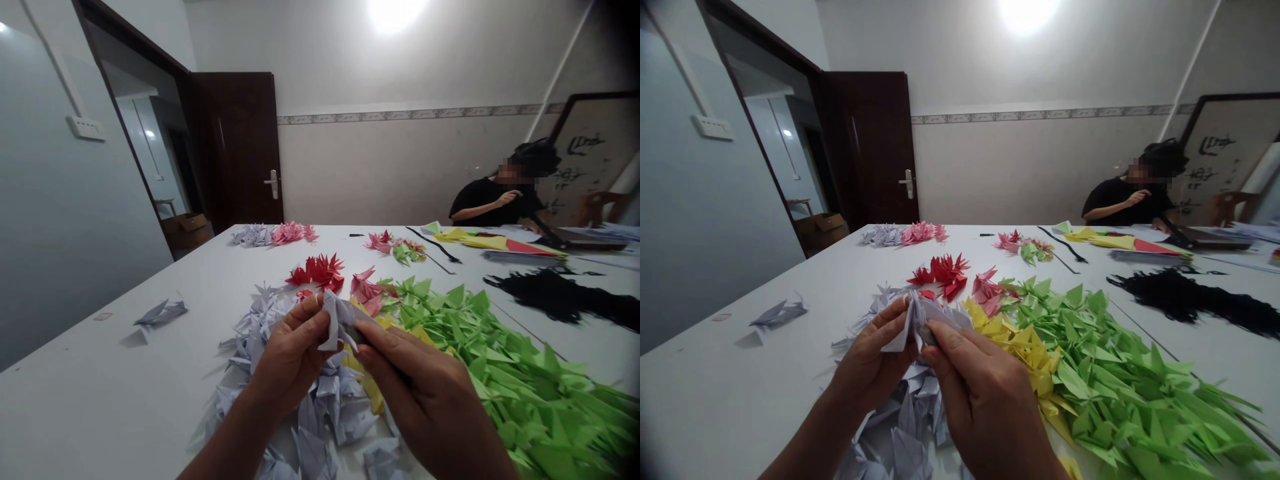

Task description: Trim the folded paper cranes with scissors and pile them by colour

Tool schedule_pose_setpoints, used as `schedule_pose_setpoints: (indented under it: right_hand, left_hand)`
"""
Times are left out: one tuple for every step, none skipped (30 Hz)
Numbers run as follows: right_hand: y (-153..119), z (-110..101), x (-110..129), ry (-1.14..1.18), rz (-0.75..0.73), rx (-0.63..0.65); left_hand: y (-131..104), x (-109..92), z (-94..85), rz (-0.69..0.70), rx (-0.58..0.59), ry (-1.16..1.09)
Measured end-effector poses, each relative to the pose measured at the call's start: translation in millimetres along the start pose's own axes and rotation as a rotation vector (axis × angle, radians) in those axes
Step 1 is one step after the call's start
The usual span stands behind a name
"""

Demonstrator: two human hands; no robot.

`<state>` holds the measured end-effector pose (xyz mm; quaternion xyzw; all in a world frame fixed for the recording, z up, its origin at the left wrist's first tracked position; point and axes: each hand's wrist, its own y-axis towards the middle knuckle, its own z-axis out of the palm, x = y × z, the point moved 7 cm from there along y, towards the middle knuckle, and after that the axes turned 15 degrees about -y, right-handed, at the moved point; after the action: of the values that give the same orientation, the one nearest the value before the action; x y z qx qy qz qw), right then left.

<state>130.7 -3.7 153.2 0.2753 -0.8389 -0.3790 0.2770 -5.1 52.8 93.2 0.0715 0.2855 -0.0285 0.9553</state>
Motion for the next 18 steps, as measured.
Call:
schedule_pose_setpoints:
  right_hand:
    - [-0.2,-2.7,-1.2,-0.001,0.004,0.005]
    - [-0.4,-6.1,-2.4,-0.006,0.008,0.005]
    - [-0.8,-9.6,-3.4,-0.013,0.014,0.0]
    - [-1.2,-12.7,-3.9,-0.021,0.02,-0.009]
    - [-1.6,-14.9,-3.6,-0.027,0.02,-0.02]
    - [-2.0,-15.6,-2.5,-0.031,0.016,-0.027]
    - [-2.2,-14.7,-0.7,-0.032,0.008,-0.03]
    - [-2.2,-12.3,1.6,-0.033,-0.005,-0.025]
    - [-2.1,-8.8,4.0,-0.035,-0.017,-0.017]
    - [-1.9,-4.7,6.1,-0.041,-0.028,-0.006]
    - [-1.6,-0.7,7.6,-0.049,-0.035,0.006]
    - [-1.2,2.8,8.4,-0.058,-0.037,0.016]
    - [-0.9,5.5,8.7,-0.066,-0.037,0.023]
    - [-0.7,7.2,8.6,-0.073,-0.036,0.026]
    - [-0.6,8.3,8.2,-0.077,-0.034,0.028]
    - [-0.6,8.8,7.7,-0.081,-0.033,0.029]
    - [-0.6,8.7,7.2,-0.083,-0.031,0.028]
    - [-0.7,8.6,6.8,-0.084,-0.031,0.028]
  left_hand:
    - [1.1,-6.2,-2.8,0.074,-0.024,0.065]
    - [1.4,-13.9,-5.2,0.169,-0.046,0.15]
    - [0.6,-22.1,-6.4,0.272,-0.062,0.25]
    - [-1.5,-29.9,-6.2,0.378,-0.07,0.357]
    - [-4.8,-36.3,-4.7,0.475,-0.074,0.461]
    - [-8.7,-40.8,-2.0,0.556,-0.073,0.558]
    - [-12.9,-43.5,1.8,0.619,-0.062,0.643]
    - [-17.1,-44.5,6.3,0.668,-0.045,0.716]
    - [-21.3,-44.6,11.0,0.703,-0.023,0.773]
    - [-25.1,-43.9,15.5,0.726,-0.003,0.815]
    - [-28.2,-42.8,19.3,0.738,0.014,0.843]
    - [-31.0,-41.9,22.5,0.749,0.027,0.862]
    - [-33.3,-41.5,25.1,0.763,0.036,0.879]
    - [-35.9,-41.6,28.1,0.796,0.054,0.9]
    - [-38.8,-42.0,31.9,0.847,0.085,0.932]
    - [-42.1,-42.1,36.3,0.911,0.128,0.977]
    - [-45.3,-41.7,40.5,0.978,0.176,1.028]
    - [-48.0,-40.9,44.0,1.036,0.219,1.077]
